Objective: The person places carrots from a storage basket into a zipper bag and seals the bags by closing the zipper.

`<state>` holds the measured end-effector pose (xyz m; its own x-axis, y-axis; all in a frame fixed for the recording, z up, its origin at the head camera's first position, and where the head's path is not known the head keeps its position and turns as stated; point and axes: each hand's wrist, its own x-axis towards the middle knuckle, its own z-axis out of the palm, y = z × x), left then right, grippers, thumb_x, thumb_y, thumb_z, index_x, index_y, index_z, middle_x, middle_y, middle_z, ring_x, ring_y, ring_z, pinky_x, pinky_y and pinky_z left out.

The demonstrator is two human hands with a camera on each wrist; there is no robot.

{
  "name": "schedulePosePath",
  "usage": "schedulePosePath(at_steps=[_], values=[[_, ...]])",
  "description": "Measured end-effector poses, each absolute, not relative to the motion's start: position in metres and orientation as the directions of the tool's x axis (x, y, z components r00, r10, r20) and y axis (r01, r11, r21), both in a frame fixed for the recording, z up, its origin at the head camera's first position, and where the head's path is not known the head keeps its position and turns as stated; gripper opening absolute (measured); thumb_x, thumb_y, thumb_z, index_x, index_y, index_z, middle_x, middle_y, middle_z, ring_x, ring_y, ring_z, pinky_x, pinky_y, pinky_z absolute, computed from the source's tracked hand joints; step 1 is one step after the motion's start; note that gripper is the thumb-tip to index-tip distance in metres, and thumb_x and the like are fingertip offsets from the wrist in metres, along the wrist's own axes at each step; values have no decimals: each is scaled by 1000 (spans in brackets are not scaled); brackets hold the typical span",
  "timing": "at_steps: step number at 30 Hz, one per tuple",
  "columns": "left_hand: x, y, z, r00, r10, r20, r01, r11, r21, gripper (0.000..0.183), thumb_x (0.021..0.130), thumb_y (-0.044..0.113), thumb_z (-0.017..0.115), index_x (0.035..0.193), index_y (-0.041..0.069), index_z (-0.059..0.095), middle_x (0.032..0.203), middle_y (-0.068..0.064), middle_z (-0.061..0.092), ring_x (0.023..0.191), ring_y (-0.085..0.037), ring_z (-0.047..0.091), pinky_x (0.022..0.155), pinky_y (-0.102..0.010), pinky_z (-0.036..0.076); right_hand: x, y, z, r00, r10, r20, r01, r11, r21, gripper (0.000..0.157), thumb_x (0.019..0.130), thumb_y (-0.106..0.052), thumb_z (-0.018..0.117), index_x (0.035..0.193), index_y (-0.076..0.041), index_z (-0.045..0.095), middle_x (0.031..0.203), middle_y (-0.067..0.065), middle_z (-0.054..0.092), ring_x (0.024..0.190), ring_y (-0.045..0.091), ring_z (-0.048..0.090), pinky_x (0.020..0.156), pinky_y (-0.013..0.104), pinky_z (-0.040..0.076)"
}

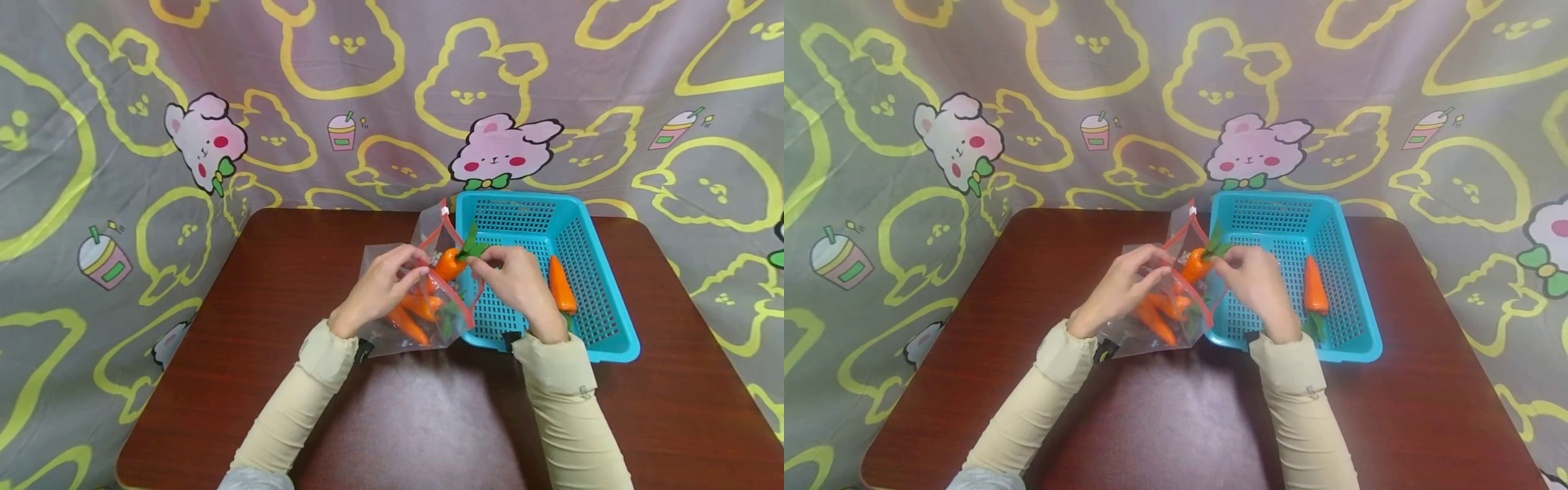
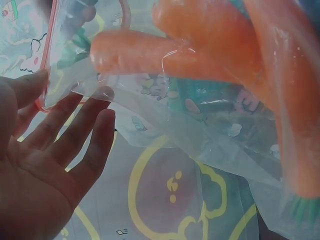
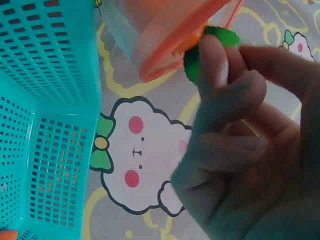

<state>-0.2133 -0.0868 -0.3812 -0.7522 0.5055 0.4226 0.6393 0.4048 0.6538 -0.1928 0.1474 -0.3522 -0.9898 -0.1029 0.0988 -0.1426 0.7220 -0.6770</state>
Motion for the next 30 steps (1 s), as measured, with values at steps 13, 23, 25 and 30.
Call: schedulePosePath(at_steps=[13, 23, 25, 30], values=[[-212, -87, -380, -757, 509, 410, 634, 415, 653, 17, 95, 19, 61, 107, 7, 62, 100, 1, 63, 85, -8, 61, 77, -24, 55, -190, 139, -348, -954, -283, -100, -173, 792, -586, 28, 93, -32, 62, 77, -10, 69, 65, 4, 59, 56, 18, 47, 52, 28, 39], [-212, -88, -381, -744, 510, 432, 652, 409, 638, 17, 96, 20, 60, 106, 7, 62, 100, 0, 63, 86, -8, 60, 76, -22, 54, -187, 142, -335, -969, -236, -68, -154, 800, -580, 31, 94, -34, 62, 76, -9, 70, 62, 3, 55, 56, 18, 46, 52, 29, 39], [-211, -88, -381, -741, 510, 437, 656, 408, 635, 17, 96, 20, 60, 106, 7, 62, 100, 0, 64, 86, -8, 60, 77, -23, 54, -187, 144, -335, -971, -230, -60, -154, 801, -579, 29, 94, -32, 62, 80, -9, 70, 66, 4, 58, 58, 18, 47, 53, 29, 40], [-211, -88, -381, -742, 511, 434, 654, 411, 635, 16, 96, 20, 61, 107, 8, 62, 101, 0, 64, 87, -9, 61, 77, -22, 54, -189, 148, -334, -977, -205, -64, -128, 796, -591, 27, 94, -32, 62, 85, -8, 71, 73, 5, 64, 62, 20, 48, 54, 29, 41]])
